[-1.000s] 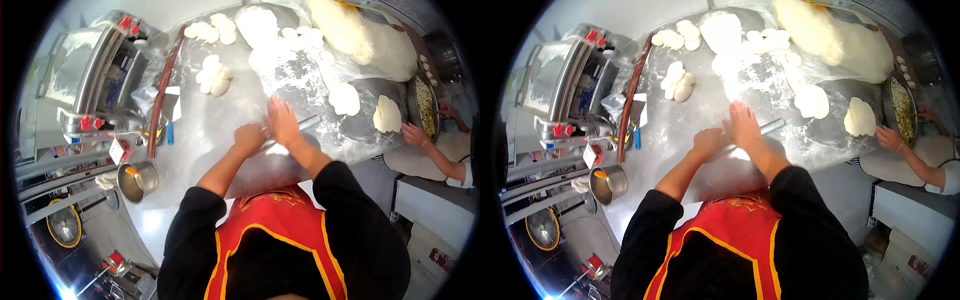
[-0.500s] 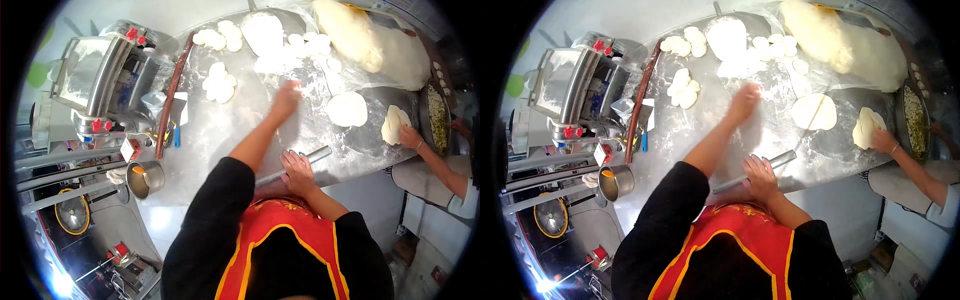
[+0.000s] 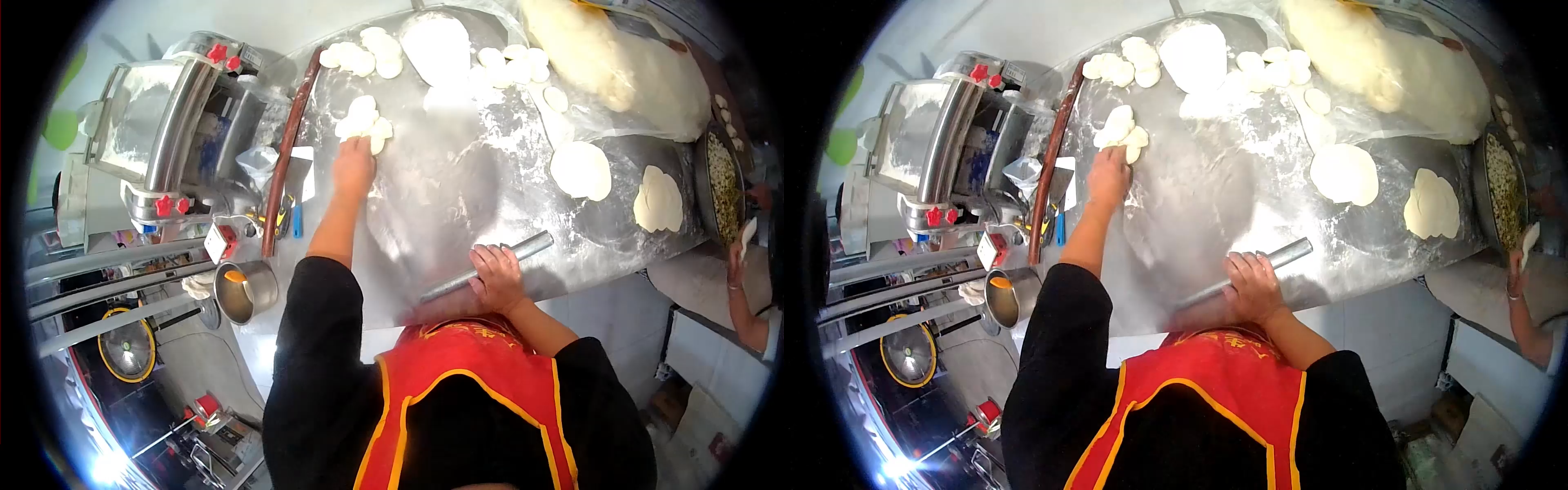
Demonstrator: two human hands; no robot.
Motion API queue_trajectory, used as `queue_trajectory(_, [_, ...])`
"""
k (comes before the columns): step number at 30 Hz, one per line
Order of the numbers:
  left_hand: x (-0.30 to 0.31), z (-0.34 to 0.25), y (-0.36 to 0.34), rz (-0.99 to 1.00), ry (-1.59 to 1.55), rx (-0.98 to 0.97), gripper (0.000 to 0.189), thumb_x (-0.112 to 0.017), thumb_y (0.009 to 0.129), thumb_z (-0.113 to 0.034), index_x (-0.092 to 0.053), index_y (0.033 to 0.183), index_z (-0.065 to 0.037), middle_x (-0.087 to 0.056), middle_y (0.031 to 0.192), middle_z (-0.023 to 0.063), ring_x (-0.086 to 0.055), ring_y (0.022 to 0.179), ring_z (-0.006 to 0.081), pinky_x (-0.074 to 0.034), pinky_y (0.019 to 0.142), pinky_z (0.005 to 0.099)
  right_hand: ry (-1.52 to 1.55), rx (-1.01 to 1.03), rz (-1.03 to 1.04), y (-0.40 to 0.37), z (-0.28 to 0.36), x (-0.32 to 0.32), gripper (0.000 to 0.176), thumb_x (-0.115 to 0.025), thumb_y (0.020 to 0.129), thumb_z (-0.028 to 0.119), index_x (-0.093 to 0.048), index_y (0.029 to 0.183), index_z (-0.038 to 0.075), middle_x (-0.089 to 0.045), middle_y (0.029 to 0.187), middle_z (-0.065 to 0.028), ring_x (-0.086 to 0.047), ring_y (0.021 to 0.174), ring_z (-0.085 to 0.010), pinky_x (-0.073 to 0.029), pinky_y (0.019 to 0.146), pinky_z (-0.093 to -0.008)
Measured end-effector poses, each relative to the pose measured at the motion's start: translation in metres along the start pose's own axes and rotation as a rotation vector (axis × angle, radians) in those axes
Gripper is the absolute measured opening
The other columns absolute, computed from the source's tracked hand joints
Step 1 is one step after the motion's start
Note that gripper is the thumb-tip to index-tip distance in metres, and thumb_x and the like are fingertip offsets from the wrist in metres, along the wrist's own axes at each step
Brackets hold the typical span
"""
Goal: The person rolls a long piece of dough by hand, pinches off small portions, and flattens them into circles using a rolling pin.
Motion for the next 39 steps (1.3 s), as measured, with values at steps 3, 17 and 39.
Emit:
queue_trajectory(3, [0.008,0.018,0.005,0.017,-0.297,0.208,0.019,-0.065,0.080,-0.017,-0.069,0.097,-0.007,-0.068,0.095,0.0128,-0.063,0.086,0.0344,-0.051,0.076,0.0416,-0.001,0.001,0.009,0.000,0.000,-0.001,0.053,-0.066,0.077,0.032,-0.056,0.124,0.010,-0.055,0.127,-0.0070,-0.053,0.116,-0.0238,-0.036,0.106,-0.0453])
queue_trajectory(17, [0.000,-0.061,-0.092,-0.112,-0.375,-0.099,0.030,-0.059,0.084,-0.006,-0.062,0.113,-0.001,-0.059,0.117,0.0224,-0.053,0.113,0.0381,-0.040,0.099,0.0473,0.023,0.011,0.027,0.000,0.000,-0.002,0.052,-0.063,0.079,0.032,-0.056,0.125,0.008,-0.056,0.127,-0.0088,-0.054,0.116,-0.0257,-0.036,0.105,-0.0474])
queue_trajectory(39, [-0.039,-0.178,-0.068,0.288,-0.065,-0.324,0.062,-0.048,0.095,-0.041,-0.036,0.147,-0.010,-0.027,0.156,0.0137,-0.019,0.146,0.0302,-0.014,0.116,0.0550,0.048,0.034,0.043,-0.004,-0.005,-0.006,0.055,-0.065,0.081,0.040,-0.057,0.125,0.008,-0.054,0.127,-0.0111,-0.048,0.122,-0.0291,-0.032,0.107,-0.0477])
Point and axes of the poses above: each hand's wrist, its own y-axis towards the middle knuckle, its own x-axis out of the back of the hand, z = x × y, the point moved 5 cm from there along y, towards the middle knuckle
